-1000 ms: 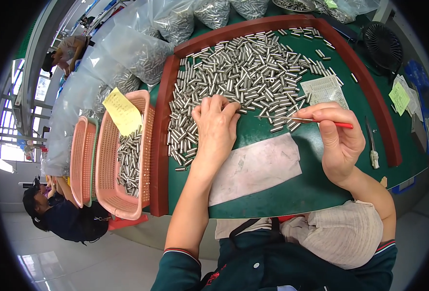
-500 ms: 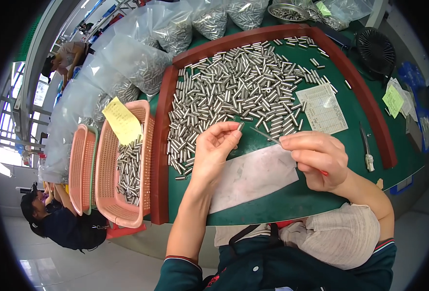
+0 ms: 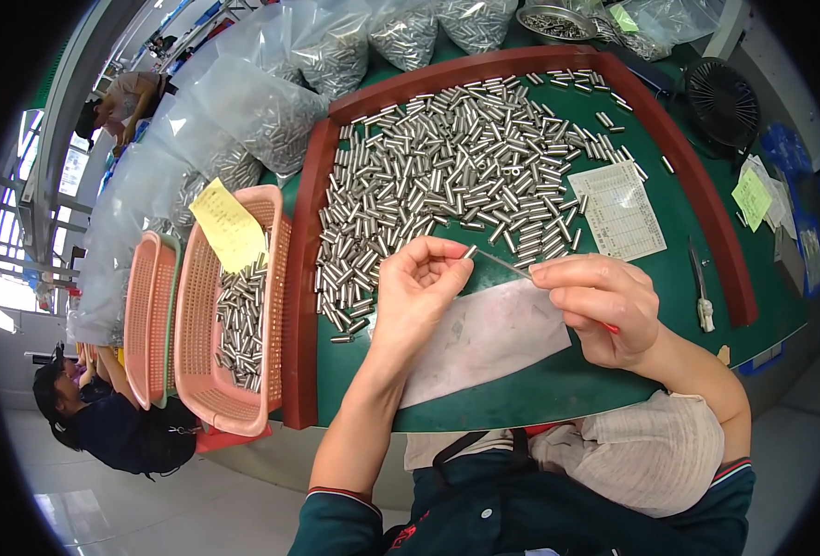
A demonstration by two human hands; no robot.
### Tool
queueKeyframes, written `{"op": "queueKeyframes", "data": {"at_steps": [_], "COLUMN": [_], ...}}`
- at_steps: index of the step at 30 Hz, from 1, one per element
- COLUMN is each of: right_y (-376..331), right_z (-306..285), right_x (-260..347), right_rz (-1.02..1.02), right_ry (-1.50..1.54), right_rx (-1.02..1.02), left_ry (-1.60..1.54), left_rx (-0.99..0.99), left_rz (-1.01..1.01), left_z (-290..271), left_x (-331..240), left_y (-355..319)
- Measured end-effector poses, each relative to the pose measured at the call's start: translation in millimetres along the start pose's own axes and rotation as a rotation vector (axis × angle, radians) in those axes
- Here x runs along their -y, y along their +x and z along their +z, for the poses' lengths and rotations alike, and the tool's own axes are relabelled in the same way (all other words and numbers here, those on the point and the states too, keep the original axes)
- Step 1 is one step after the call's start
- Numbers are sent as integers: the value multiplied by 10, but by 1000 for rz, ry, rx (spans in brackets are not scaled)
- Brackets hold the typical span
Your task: Inspecting and cleaning small metal cylindrical components using a fine brush at a manufacturing workbench.
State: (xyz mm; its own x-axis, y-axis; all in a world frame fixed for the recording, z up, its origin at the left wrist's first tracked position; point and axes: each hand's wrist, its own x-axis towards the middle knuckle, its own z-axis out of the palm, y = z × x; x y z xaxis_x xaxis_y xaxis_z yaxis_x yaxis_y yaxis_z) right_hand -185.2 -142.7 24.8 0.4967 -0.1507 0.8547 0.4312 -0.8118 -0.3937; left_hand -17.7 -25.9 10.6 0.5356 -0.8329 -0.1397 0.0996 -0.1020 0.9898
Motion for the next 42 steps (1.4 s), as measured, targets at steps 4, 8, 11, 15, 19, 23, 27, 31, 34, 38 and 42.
{"op": "queueKeyframes", "data": {"at_steps": [4, 8, 11, 15, 19, 23, 27, 31, 34, 38, 42], "right_y": [-6, -19, -27, -19, -6, 41, 55, 61, 33, 35, 33], "right_z": [30, 63, 63, 34, -16, -35, -57, -46, -37, -31, -28], "right_x": [0, 7, 2, 25, 59, 107, 131, 115, 89, 83, 84], "right_rz": [-4, 5, 12, -22, -13, -52, -73, -73, -58, -49, -47], "right_ry": [-22, -39, -69, -77, -103, -121, -110, -108, -122, -103, -95], "right_rx": [32, 34, 48, 71, 50, 71, 68, 19, 1, -10, -3], "left_ry": [-6, -33, -24, 27, 202, 323, -80, -272, -353, -374, -361], "left_rx": [1, -14, -47, -59, -72, -140, -92, 25, 81, 94, 106], "left_rz": [-9, 26, 52, 68, 247, 364, 102, -73, -133, -142, -141], "left_z": [32, 31, 53, 71, 93, 70, 56, -21, -39, -44, -35], "left_x": [-5, 40, 48, 45, 96, 109, 48, 37, 51, 57, 49], "left_y": [-27, -28, -31, -29, -32, 0, 21, 14, 32, 34, 25]}}
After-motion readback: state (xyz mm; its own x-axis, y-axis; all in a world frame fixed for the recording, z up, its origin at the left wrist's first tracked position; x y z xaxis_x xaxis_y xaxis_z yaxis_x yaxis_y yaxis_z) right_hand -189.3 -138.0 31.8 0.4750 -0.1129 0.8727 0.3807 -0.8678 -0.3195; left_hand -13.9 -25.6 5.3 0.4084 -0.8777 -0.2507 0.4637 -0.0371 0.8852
